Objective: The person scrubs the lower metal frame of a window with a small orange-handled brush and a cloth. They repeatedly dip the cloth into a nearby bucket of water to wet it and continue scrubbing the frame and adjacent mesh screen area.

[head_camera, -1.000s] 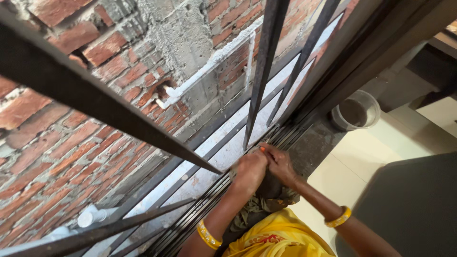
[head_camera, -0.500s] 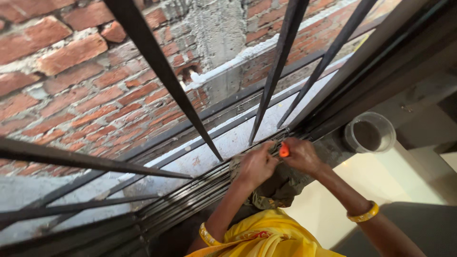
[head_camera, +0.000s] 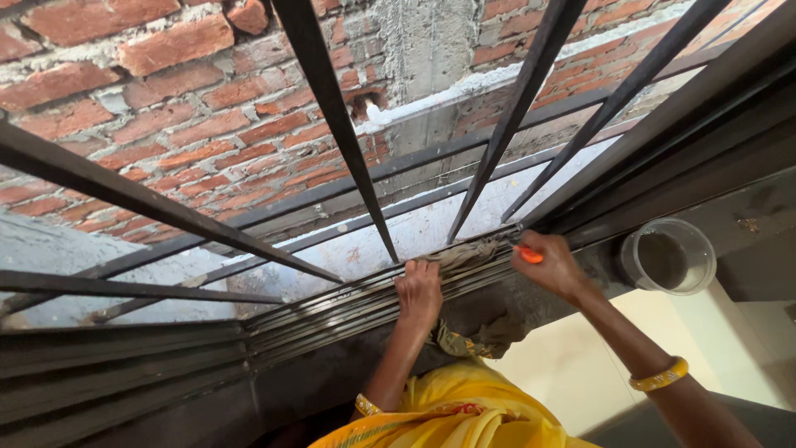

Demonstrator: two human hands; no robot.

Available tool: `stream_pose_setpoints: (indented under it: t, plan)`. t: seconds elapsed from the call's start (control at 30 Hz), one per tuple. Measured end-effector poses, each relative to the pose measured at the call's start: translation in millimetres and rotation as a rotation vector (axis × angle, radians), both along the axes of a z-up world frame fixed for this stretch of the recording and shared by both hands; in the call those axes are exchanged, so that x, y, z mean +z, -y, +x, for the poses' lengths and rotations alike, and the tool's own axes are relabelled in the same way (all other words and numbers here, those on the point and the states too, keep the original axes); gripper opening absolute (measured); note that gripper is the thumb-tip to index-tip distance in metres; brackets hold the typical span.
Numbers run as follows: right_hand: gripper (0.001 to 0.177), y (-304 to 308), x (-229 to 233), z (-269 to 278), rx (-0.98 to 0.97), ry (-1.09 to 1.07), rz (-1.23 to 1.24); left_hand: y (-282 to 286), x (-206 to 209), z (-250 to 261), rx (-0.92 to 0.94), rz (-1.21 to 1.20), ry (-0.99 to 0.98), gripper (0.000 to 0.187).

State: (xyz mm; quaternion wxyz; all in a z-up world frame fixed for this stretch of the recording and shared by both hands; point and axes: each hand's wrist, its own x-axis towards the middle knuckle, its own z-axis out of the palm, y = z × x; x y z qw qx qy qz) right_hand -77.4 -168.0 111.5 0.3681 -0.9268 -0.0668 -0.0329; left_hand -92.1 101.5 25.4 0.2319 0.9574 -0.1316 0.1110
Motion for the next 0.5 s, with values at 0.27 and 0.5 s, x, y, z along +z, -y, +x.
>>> stream_pose_setpoints:
  t: [0.27, 0.5]
  plan:
    - [0.022, -17.1, -6.6, 0.2, 0.02, -0.182, 0.21, -2.1, 19.2, -13.6, 0.045, -0.318, 0.17, 0.009]
    - [0.013, 31.8, -17.2, 18.5, 0.047, -0.422, 0.573, 3.6, 7.8, -5.7, 0.107, -0.352, -0.023, 0.032]
